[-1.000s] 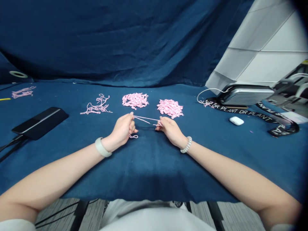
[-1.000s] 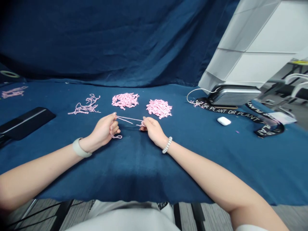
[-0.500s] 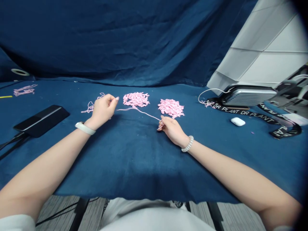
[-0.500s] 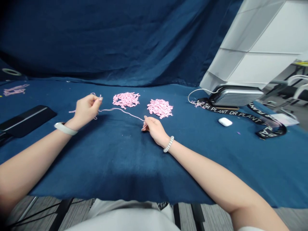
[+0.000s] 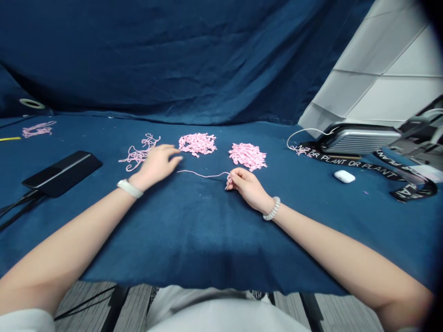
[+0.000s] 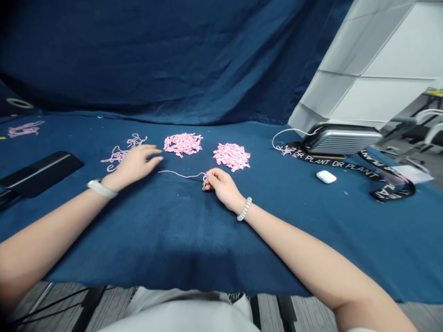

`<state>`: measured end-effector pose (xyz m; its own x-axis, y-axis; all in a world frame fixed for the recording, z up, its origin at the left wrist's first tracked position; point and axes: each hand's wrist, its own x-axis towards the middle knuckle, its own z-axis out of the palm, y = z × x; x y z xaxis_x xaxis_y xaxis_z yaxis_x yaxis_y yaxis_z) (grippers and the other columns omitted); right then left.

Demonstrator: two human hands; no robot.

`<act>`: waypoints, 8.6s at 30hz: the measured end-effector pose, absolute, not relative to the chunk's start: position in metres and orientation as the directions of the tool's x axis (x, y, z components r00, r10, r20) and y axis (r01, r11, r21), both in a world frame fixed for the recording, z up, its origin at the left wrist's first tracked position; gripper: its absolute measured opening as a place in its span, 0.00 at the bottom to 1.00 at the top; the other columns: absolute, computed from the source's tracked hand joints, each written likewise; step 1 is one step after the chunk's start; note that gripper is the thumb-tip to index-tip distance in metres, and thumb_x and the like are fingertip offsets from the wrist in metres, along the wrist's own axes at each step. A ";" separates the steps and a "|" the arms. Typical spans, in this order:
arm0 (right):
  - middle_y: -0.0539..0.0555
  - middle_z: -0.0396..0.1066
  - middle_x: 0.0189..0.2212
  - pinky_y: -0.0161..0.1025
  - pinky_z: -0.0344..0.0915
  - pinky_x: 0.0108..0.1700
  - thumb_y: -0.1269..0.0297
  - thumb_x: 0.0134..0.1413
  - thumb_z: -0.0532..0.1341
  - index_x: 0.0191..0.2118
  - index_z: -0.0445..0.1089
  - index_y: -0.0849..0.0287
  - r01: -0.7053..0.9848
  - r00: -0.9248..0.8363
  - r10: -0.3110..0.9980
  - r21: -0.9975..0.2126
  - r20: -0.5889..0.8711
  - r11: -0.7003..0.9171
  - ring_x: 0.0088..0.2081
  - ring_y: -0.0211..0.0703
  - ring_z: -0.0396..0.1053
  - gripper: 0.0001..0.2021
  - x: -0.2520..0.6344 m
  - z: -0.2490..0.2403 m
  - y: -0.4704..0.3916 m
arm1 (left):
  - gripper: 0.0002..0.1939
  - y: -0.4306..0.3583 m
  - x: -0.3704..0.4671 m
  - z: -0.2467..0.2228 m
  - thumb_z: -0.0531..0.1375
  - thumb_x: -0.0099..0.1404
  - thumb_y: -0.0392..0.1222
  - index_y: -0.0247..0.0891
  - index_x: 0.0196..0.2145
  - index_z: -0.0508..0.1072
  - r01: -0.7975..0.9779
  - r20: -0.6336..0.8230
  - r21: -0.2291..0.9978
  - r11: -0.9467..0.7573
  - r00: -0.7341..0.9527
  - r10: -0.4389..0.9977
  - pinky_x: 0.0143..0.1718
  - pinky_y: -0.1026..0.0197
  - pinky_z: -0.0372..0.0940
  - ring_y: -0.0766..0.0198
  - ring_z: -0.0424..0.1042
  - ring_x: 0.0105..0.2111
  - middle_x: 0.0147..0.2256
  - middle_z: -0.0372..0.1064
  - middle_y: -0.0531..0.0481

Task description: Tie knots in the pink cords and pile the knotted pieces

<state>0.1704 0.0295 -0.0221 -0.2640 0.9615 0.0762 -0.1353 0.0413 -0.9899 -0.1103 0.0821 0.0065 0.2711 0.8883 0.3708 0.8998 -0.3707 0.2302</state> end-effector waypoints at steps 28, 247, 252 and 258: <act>0.46 0.65 0.24 0.35 0.62 0.34 0.68 0.47 0.61 0.42 0.61 0.60 0.010 -0.298 0.949 -0.994 0.101 0.109 0.27 0.33 0.65 0.15 0.169 -0.016 0.023 | 0.19 0.044 -0.080 0.055 0.63 0.50 0.28 0.40 0.41 0.72 -0.403 0.115 0.915 -0.012 0.231 0.966 0.42 0.62 0.67 0.67 0.70 0.40 0.40 0.71 0.52; 0.51 0.64 0.21 0.33 0.58 0.26 0.52 0.56 0.54 0.24 0.64 0.64 0.056 -0.513 0.855 -0.991 0.075 0.120 0.21 0.31 0.59 0.19 0.159 -0.008 -0.004 | 0.12 0.004 0.009 0.010 0.61 0.56 0.45 0.32 0.30 0.71 -0.226 0.051 0.973 0.035 0.366 0.929 0.23 0.66 0.65 0.71 0.67 0.22 0.26 0.67 0.50; 0.50 0.64 0.22 0.33 0.59 0.26 0.55 0.55 0.56 0.28 0.66 0.63 -0.019 -0.478 0.872 -0.994 0.105 0.110 0.22 0.32 0.60 0.15 0.160 -0.009 -0.004 | 0.11 0.004 0.006 0.012 0.59 0.58 0.45 0.32 0.29 0.73 -0.111 0.161 0.985 -0.132 0.314 0.936 0.31 0.71 0.64 0.73 0.67 0.28 0.28 0.69 0.50; 0.49 0.65 0.29 0.33 0.63 0.33 0.61 0.51 0.60 0.33 0.66 0.59 -0.263 -0.203 0.958 -0.954 0.203 0.146 0.29 0.33 0.64 0.07 0.166 -0.020 0.008 | 0.13 0.001 0.005 0.007 0.59 0.57 0.47 0.32 0.30 0.74 0.072 0.183 0.974 -0.216 0.313 0.932 0.36 0.71 0.64 0.72 0.69 0.32 0.32 0.72 0.48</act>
